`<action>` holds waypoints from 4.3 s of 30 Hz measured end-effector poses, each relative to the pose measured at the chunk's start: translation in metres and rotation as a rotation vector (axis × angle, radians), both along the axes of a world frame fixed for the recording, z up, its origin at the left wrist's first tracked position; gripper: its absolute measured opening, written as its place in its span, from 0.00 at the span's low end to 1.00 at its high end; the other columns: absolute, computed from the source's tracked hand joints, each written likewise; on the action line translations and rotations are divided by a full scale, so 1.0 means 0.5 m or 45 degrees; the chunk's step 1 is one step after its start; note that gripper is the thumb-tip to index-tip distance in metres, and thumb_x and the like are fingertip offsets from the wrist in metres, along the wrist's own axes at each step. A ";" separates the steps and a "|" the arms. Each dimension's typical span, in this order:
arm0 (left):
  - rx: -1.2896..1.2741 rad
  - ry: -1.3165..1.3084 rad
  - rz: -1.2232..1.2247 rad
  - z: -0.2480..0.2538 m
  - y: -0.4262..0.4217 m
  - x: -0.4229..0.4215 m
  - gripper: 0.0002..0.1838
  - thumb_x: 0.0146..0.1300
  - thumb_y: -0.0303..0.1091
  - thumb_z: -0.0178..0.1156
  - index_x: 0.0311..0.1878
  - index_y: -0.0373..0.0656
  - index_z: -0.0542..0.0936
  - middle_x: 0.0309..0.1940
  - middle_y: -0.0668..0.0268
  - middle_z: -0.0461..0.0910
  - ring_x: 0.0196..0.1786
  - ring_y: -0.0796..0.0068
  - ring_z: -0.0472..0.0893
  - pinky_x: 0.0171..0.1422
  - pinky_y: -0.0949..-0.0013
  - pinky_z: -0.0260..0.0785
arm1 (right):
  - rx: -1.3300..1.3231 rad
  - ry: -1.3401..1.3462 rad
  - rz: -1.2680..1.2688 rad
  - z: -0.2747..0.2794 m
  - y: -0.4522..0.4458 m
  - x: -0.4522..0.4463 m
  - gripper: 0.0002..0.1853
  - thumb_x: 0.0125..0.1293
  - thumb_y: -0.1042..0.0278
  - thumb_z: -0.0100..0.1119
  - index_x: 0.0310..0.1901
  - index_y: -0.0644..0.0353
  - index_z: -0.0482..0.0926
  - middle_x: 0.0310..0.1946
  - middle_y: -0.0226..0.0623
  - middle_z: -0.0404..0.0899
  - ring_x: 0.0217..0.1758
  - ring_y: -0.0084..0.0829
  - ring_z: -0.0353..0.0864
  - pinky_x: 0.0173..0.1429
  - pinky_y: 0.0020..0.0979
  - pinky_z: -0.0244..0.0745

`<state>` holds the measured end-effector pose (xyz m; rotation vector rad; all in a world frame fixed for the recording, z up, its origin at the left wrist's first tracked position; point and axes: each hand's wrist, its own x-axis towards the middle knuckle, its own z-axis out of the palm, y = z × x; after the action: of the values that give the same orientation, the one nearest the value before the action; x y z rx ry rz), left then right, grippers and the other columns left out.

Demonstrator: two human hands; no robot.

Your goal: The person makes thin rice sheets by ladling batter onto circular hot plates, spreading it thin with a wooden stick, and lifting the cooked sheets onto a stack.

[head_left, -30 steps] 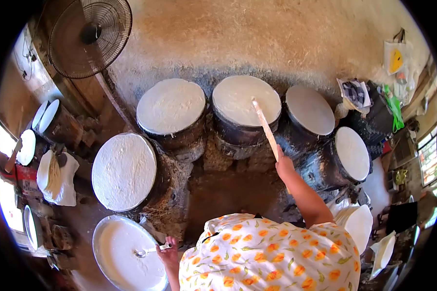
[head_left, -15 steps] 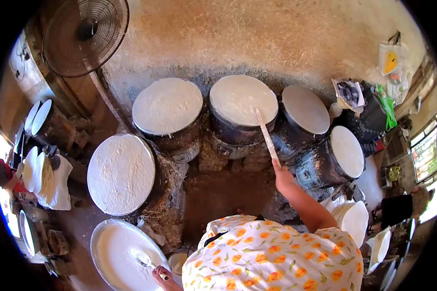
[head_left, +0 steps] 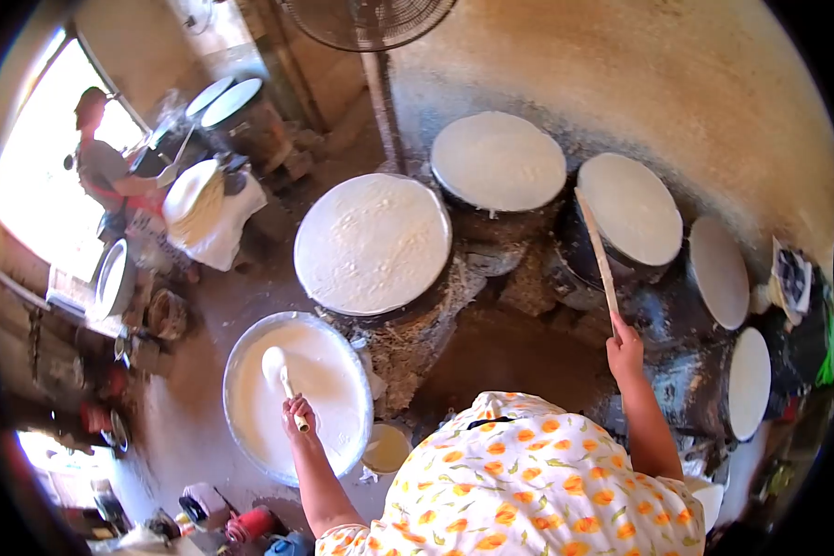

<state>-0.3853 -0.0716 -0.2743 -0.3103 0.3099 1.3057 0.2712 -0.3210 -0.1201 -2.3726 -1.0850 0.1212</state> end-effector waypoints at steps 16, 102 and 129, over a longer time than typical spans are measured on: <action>0.468 0.229 0.150 0.576 -0.317 0.147 0.23 0.72 0.32 0.39 0.62 0.22 0.56 0.27 0.64 0.67 0.19 0.78 0.69 0.16 0.75 0.64 | 0.077 1.460 0.312 0.040 0.220 -0.085 0.12 0.57 0.82 0.47 0.42 0.61 0.61 0.16 0.33 0.68 0.10 0.24 0.68 0.10 0.27 0.65; 3.884 1.225 -0.354 0.523 -0.344 2.185 0.27 0.58 0.33 0.59 0.61 0.39 0.70 0.33 0.55 0.74 0.33 0.54 0.79 0.36 0.57 0.74 | 0.135 0.275 -1.534 0.038 -0.409 0.329 0.34 0.52 0.79 0.53 0.62 0.36 0.70 0.29 0.43 0.71 0.34 0.46 0.75 0.40 0.43 0.72; 1.718 0.780 -2.383 0.511 -0.276 2.083 0.06 0.65 0.29 0.53 0.39 0.36 0.75 0.19 0.68 0.70 0.13 0.83 0.68 0.13 0.79 0.61 | 0.470 0.382 -1.401 -0.008 -0.364 0.608 0.34 0.52 0.84 0.48 0.63 0.45 0.70 0.40 0.53 0.80 0.39 0.39 0.82 0.49 0.33 0.74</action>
<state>0.6562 -0.2098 -0.0186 1.3060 0.0532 -0.5036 0.5750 -0.5030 -0.1238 -2.1771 0.3768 -0.1102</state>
